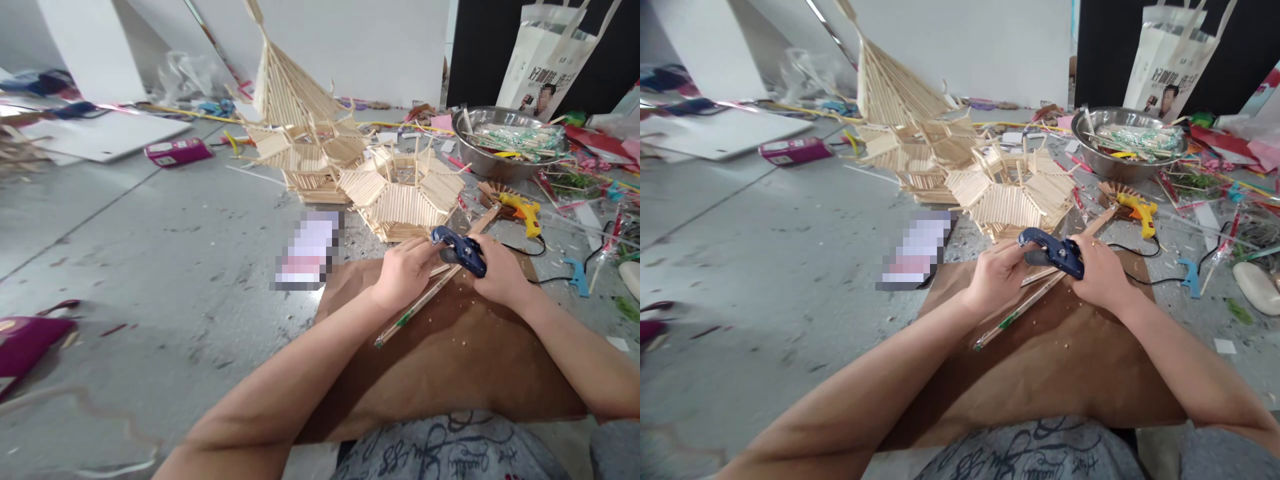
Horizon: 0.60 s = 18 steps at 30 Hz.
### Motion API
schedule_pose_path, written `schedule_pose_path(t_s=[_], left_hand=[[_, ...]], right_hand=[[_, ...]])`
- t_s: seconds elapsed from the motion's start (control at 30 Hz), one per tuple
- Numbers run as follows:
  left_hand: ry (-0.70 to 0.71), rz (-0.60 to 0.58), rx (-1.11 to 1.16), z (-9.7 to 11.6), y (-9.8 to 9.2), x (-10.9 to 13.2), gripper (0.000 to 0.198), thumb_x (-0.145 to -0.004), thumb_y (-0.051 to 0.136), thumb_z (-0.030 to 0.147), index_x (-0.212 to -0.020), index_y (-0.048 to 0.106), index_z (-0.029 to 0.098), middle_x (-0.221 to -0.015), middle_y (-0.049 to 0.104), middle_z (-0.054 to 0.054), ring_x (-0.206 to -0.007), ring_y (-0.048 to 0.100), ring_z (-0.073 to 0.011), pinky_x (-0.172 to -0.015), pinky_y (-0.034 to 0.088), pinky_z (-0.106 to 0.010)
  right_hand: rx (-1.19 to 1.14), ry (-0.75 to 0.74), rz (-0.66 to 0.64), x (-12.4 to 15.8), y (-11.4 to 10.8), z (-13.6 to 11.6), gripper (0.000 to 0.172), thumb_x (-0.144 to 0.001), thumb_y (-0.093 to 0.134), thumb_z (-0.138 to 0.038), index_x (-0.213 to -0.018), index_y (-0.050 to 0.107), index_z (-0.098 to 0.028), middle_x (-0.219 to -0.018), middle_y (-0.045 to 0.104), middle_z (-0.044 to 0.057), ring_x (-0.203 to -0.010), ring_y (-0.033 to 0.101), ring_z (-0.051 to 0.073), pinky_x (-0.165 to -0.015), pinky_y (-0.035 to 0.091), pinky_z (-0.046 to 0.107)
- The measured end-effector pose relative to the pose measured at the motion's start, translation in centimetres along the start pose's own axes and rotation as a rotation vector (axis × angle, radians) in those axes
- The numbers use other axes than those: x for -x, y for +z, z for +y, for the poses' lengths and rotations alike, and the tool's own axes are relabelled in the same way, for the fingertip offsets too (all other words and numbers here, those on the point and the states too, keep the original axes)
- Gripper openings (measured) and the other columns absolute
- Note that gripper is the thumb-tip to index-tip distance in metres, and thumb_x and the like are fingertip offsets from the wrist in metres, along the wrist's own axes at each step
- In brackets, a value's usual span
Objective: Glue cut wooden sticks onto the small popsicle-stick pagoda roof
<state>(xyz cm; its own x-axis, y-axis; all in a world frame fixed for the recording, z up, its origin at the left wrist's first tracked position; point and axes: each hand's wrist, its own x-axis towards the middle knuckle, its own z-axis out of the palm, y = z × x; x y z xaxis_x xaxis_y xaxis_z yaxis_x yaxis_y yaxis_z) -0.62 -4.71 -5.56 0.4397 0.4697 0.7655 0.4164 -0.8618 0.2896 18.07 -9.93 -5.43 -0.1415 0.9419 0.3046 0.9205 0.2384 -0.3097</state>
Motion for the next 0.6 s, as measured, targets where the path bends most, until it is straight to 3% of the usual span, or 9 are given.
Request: schedule_pose_path(t_s=[0.6], left_hand=[[0.034, -0.011, -0.026, 0.82, -0.41, -0.46, 0.025, -0.085, 0.041, 0.013, -0.062, 0.052, 0.016, -0.053, 0.056, 0.001, -0.049, 0.052, -0.0085, -0.048, 0.039, -0.018]], right_hand=[[0.062, 0.104, -0.043, 0.27, 0.07, -0.05, 0.040, -0.064, 0.050, -0.025, -0.103, 0.052, -0.019, -0.091, 0.067, 0.009, -0.082, 0.064, 0.026, -0.067, 0.046, 0.034]])
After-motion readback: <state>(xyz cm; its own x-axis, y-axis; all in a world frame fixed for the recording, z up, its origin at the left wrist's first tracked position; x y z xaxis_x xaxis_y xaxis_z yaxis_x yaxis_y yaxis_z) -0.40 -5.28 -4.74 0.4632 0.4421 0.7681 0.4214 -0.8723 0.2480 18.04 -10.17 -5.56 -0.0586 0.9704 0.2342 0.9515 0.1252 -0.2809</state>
